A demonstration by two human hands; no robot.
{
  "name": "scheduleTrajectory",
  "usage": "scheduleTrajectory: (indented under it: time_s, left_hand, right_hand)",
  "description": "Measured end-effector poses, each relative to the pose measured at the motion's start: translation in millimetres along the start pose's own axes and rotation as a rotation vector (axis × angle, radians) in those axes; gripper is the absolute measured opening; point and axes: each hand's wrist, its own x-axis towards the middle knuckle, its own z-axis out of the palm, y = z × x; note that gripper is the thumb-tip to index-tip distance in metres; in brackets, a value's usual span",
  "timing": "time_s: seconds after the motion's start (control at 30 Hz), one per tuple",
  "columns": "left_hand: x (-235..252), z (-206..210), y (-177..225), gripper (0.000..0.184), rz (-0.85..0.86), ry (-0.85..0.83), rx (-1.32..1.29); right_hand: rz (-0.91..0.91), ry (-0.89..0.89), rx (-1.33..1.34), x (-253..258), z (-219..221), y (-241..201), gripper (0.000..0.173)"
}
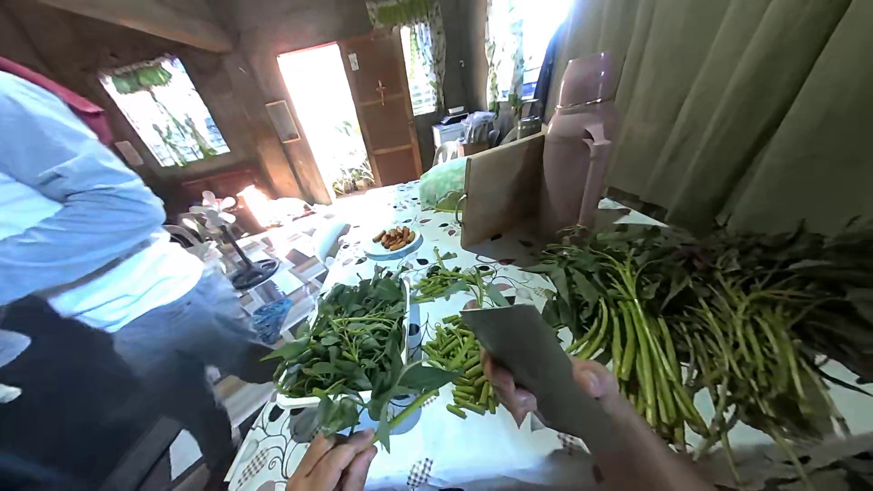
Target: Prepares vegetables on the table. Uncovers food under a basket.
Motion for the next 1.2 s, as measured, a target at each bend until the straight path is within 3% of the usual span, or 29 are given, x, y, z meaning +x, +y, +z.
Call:
scheduleTrajectory:
  time_s: [0.13,0.23,0.33,0.53,0.73,0.9,1.0,1.1,1.2]
  left_hand:
    - [-1,-1,0,0.011,-0.030,-0.023,0.002]
    - [-2,-4,2,0.014,-0.073,-0.010,0.021]
    - [-1,-10,6,0.016,-0.113,0.048,0.025]
    - [-7,-25,1,0.018,-0.186,0.147,0.048]
    - [-7,-30,13,0.020,-0.417,0.240,-0.030]
    - [-4,-35,10,0.021,-0.597,0.273,-0.031]
    - [-1,-34,-2,0.021,-0.688,0.278,-0.107]
    - [11,-29,-7,0.021,-0.798,0.301,-0.239]
    - [29,-19,-9,0.028,-0.871,0.319,-0.285]
  right_hand:
    - [0.092,0.152,-0.249,12,16,-12,0.099]
    - [0.161,0.273,-0.491,34,25,-15,0.107]
    - [0.238,0.275,-0.696,66,32,-16,0.114]
    - [0.301,0.175,-0.658,125,44,-6,0.100]
    - [0.357,0.275,-1.021,171,43,36,0.066]
    - [0.626,0.427,-0.654,204,16,38,0.051]
    - [0.894,0.423,-0.385,213,3,35,0.062]
    - [0.928,0.408,-0.285,213,-18,33,0.060]
    - [0.873,0.295,-0.113,213,-8,16,0.054]
